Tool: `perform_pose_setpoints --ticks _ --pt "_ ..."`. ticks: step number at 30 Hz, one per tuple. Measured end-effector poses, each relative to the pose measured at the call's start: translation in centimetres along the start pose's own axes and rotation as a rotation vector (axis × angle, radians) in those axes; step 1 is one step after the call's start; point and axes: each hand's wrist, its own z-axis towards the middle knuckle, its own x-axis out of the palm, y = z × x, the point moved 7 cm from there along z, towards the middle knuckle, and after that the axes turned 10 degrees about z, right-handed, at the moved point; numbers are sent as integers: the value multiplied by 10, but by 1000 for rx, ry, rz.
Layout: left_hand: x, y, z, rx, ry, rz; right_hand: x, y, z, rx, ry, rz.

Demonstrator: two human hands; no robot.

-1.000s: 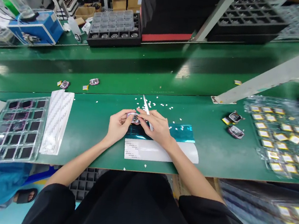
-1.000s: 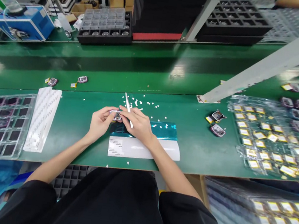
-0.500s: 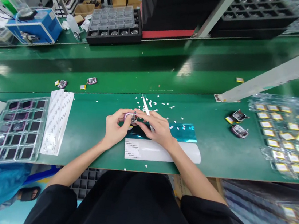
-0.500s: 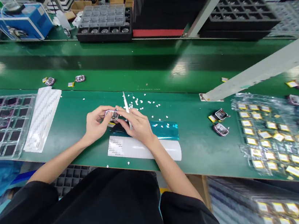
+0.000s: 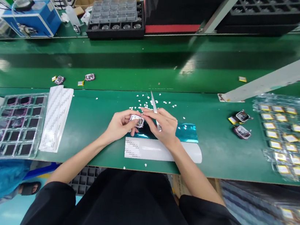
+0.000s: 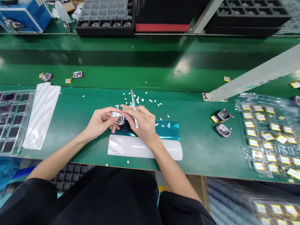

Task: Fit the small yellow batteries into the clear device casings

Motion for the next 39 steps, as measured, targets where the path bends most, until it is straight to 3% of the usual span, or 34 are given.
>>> perform_pose_setpoints --ticks 4,8,13,15,22,31,39 --pt "-1 0 0 -27 24 -48 2 4 -2 -143 49 -74" --pt "-2 6 2 -68 35 -41 8 -3 -4 -129 145 -138" --pt "-4 11 4 -100 0 -39 -2 -12 1 -32 -10 -365" --pt "-5 12 4 -105 -13 -49 -3 -10 4 -43 -3 -402" --pt "-6 15 5 -114 -4 -64 9 3 2 -213 193 -334" --pt "-10 16 2 -8 -198 80 8 6 -1 -227 157 -271" --pt "-5 7 -6 114 -249 193 19 18 -3 -178 27 -235"
